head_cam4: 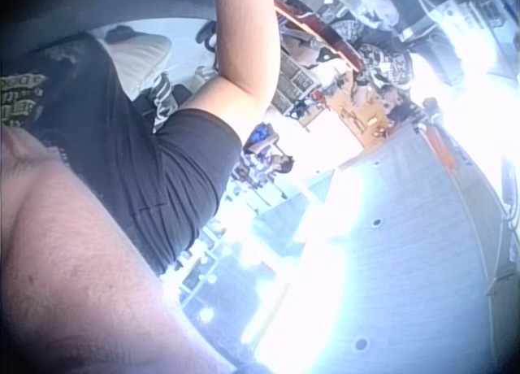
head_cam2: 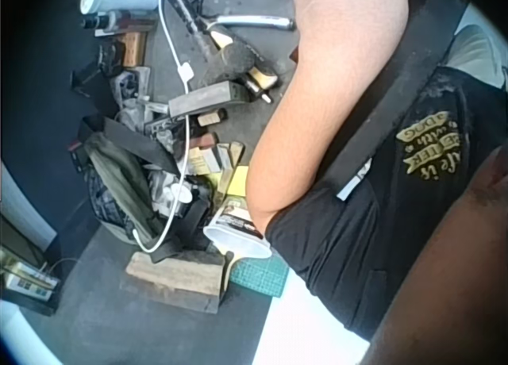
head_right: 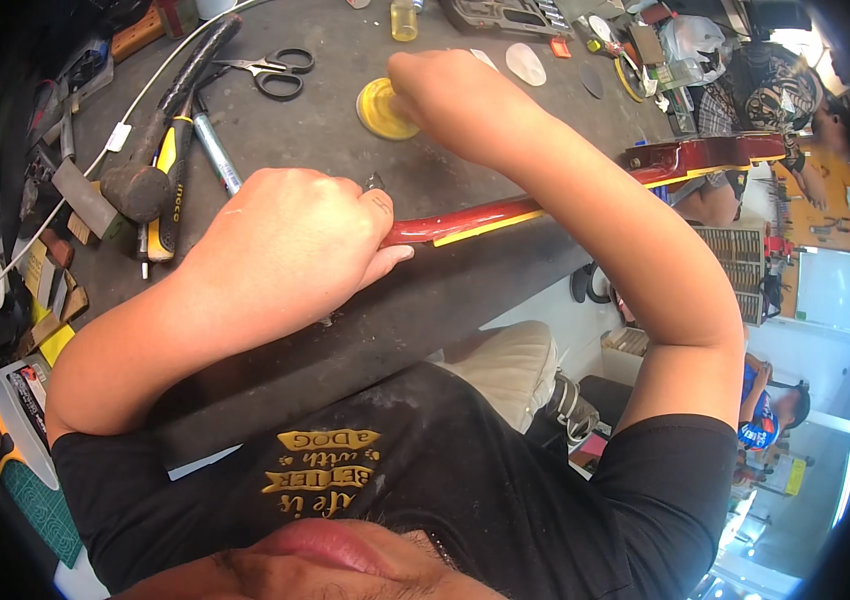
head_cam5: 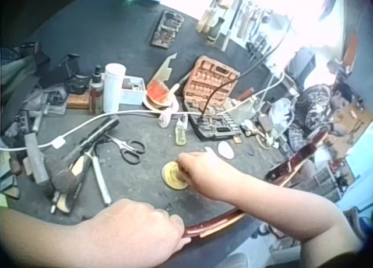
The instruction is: The person applies adhesive and polishes the neck of a guitar using a sanding block and a cloth.
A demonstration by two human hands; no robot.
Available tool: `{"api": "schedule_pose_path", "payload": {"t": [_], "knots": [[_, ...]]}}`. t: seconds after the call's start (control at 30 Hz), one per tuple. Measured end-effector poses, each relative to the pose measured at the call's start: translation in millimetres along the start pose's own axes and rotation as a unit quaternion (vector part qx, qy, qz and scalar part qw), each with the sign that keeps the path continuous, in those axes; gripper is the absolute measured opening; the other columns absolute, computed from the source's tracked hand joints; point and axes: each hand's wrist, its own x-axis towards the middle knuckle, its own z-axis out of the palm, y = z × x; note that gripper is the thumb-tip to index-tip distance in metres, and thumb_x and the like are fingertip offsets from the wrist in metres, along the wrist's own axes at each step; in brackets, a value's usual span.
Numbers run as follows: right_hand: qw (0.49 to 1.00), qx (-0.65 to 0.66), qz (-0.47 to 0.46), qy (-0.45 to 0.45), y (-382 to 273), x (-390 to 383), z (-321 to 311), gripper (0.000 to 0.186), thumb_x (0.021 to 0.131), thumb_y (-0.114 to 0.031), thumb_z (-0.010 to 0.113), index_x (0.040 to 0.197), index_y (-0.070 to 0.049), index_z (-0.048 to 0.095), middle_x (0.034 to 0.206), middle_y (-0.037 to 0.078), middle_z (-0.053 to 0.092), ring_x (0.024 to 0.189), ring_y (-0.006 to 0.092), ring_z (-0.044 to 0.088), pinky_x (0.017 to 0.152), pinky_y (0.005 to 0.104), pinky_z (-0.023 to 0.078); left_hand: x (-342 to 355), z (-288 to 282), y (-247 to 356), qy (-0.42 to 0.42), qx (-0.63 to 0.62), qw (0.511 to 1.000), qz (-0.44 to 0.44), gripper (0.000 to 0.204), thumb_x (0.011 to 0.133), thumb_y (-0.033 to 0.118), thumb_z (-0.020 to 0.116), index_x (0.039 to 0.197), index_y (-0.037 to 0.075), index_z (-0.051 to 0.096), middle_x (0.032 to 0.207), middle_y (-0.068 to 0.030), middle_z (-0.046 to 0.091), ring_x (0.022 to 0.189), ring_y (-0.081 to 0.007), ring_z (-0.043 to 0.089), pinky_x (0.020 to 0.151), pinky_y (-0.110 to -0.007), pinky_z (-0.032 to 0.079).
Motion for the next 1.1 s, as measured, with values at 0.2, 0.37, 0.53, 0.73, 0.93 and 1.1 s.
{"api": "schedule_pose_path", "payload": {"t": [0.2,0.37,0.53,0.73,0.93,1.1], "knots": [[1.000,0.013,0.017,-0.018,-3,2,-2,0.023,0.106,-0.015,0.077,0.121,0.002,0.069,0.107,0.022,0.078,0.103,0.0440,0.076,0.089,0.0509,0.061,1,0,-1,-0.002,0.008,1.000,0.000,0.037,0.105,0.036,0.078,0.095,0.001,0.076,0.082,-0.0163,0.078,0.080,-0.0377,0.080,0.070,-0.051,0.065],[1.000,0.012,0.015,-0.018,-6,3,0,0.021,0.105,-0.014,0.076,0.117,0.001,0.067,0.105,0.022,0.077,0.104,0.0450,0.075,0.090,0.0527,0.060,-1,0,-1,-0.004,0.010,1.000,0.002,0.036,0.104,0.036,0.078,0.094,0.001,0.075,0.082,-0.0160,0.077,0.079,-0.0373,0.080,0.070,-0.051,0.065],[1.000,0.016,0.013,-0.013,-6,1,4,0.021,0.104,-0.014,0.077,0.115,0.001,0.066,0.104,0.022,0.076,0.104,0.0466,0.073,0.090,0.0543,0.058,-2,2,1,-0.004,0.005,1.000,0.000,0.036,0.104,0.036,0.079,0.094,0.002,0.075,0.082,-0.0159,0.077,0.079,-0.0370,0.079,0.070,-0.051,0.064],[0.999,0.033,0.020,0.003,-3,-1,6,0.022,0.102,-0.017,0.079,0.111,0.000,0.068,0.102,0.022,0.076,0.103,0.0479,0.073,0.088,0.0550,0.058,4,3,3,-0.003,0.014,1.000,0.006,0.035,0.103,0.035,0.080,0.095,0.002,0.075,0.082,-0.0158,0.077,0.078,-0.0370,0.079,0.070,-0.051,0.064],[0.998,0.049,0.029,-0.041,1,16,0,0.025,0.099,-0.017,0.084,0.115,0.000,0.075,0.109,0.022,0.080,0.104,0.0439,0.077,0.091,0.0511,0.061,-6,-1,-7,0.024,0.024,0.999,-0.026,0.038,0.105,0.039,0.076,0.096,0.002,0.077,0.083,-0.0167,0.078,0.080,-0.0385,0.080,0.072,-0.054,0.064],[0.992,0.100,0.048,0.056,11,-15,-34,0.045,0.101,0.001,0.077,0.146,0.000,0.072,0.133,0.018,0.079,0.120,0.0298,0.079,0.107,0.0428,0.063,3,-6,0,0.029,-0.004,0.997,0.068,0.042,0.105,0.040,0.073,0.091,0.002,0.082,0.085,-0.0189,0.081,0.085,-0.0403,0.082,0.077,-0.053,0.066]]}}
